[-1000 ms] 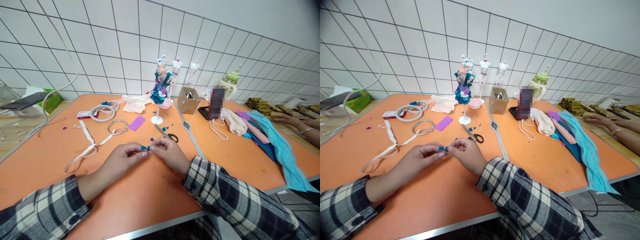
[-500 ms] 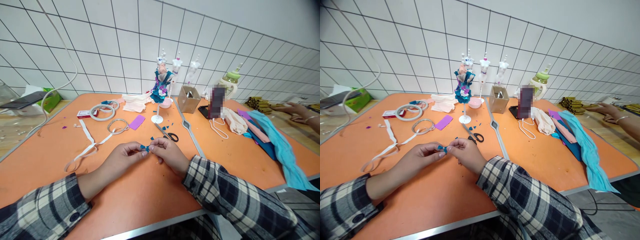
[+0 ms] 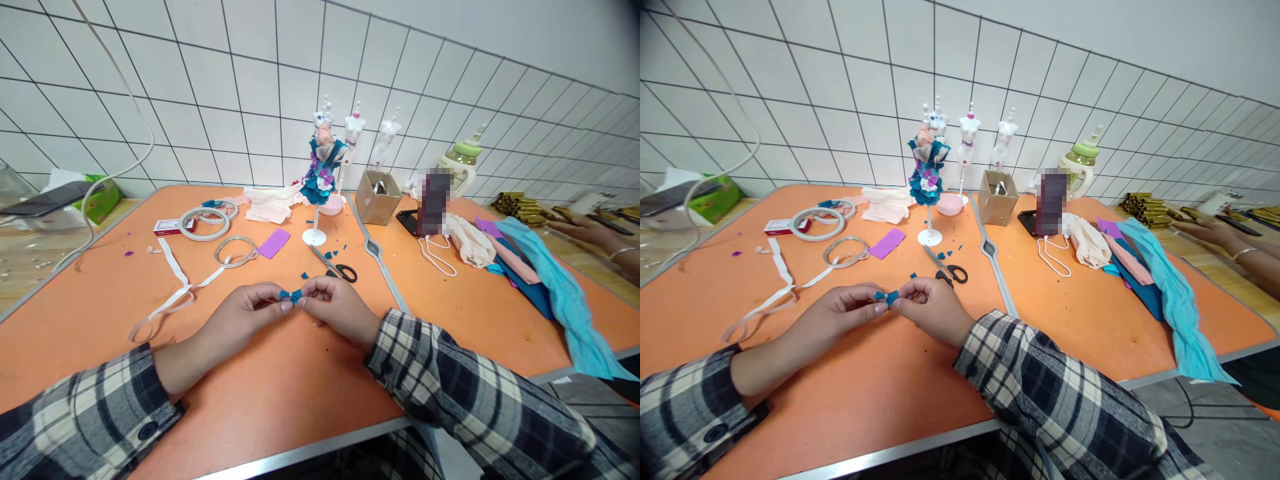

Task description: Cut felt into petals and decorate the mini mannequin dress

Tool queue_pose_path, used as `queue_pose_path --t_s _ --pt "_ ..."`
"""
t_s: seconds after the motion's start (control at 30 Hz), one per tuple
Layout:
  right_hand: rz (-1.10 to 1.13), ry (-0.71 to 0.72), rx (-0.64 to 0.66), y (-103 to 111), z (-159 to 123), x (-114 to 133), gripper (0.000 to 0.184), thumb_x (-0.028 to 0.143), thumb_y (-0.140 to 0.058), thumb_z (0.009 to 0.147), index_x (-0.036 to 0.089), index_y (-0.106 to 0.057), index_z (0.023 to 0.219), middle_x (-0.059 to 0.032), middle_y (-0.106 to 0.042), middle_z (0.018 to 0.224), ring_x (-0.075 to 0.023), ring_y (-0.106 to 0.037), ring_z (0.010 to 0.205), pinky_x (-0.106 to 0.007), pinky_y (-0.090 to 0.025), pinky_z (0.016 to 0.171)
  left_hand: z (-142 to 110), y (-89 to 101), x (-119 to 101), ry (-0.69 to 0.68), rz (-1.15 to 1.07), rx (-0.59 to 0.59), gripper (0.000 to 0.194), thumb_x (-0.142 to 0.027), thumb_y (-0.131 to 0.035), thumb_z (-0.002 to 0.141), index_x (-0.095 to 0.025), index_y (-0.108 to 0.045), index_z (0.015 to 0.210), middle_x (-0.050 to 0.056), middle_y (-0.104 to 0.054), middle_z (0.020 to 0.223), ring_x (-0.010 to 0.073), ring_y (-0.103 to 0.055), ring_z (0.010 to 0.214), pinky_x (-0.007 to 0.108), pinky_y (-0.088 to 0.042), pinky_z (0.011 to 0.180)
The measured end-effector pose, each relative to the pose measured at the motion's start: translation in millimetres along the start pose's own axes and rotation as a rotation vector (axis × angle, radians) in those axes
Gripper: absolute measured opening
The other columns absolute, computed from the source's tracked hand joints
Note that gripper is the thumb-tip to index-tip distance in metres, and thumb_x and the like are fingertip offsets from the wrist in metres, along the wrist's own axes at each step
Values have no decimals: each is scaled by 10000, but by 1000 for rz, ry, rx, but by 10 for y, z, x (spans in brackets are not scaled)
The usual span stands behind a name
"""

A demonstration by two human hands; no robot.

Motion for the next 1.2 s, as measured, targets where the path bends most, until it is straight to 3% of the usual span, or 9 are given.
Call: queue_pose_path --t_s 0.2,0.33,0.47,0.53,0.63,0.8,0.97,1.2 --pt "-24 62 22 -8 4 12 104 254 -638 749 167 -586 768 43 -500 649 -77 -421 541 -205 -331 479 -23 14 -21 -43 -14 33 222 -405 -653 779 -186 -688 790 11 -677 781 184 -601 762 277 -473 708" --pt "-81 123 -23 2 11 26 105 260 -640 748 166 -598 768 52 -483 615 -74 -385 511 -222 -310 486 -8 56 -73 -61 12 -59 269 -427 -663 775 -194 -697 905 36 -712 886 211 -630 854 308 -492 780" --pt "-136 139 -50 9 7 37 108 266 -635 750 166 -598 766 55 -456 602 -79 -373 507 -225 -299 482 16 83 -49 -14 14 -136 281 -458 -692 736 -185 -700 803 37 -725 827 211 -649 808 312 -506 765" --pt "-148 164 -86 47 -10 70 131 186 -608 729 166 -604 858 36 -520 712 -76 -405 534 -222 -332 505 18 73 -45 -1 7 -133 278 -450 -700 726 -186 -707 811 42 -736 845 212 -659 810 312 -510 768" --pt "-206 279 -158 116 -57 181 326 76 -532 699 184 -605 998 5 -578 921 -78 -466 618 -225 -394 587 6 35 -70 -9 39 -91 267 -438 -700 724 -189 -715 817 53 -750 861 219 -668 815 314 -516 761" --pt "-427 381 -116 50 -78 252 32 197 -625 772 180 -648 786 28 -567 707 -97 -467 629 -231 -377 607 -15 1 -118 -66 163 -57 266 -436 -660 756 -186 -723 821 57 -739 851 223 -660 805 324 -507 752" --pt "-410 325 -91 40 -37 179 68 240 -626 809 178 -652 798 44 -549 652 -84 -440 580 -218 -349 560 -1 12 -95 -49 115 -71 259 -434 -675 736 -191 -716 816 48 -737 830 215 -656 793 309 -509 732" --pt "-461 374 -127 82 -70 238 33 190 -643 772 183 -671 787 36 -582 682 -89 -465 609 -221 -371 591 0 18 -98 -14 79 -84 276 -451 -692 707 -186 -714 781 45 -736 795 206 -650 755 301 -511 702"
Point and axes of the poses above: each hand's wrist, its own z-axis towards the middle knuckle, its own y-axis out of the back of the hand, x = y × z, the point moved 7 cm from there along z, towards the middle knuckle
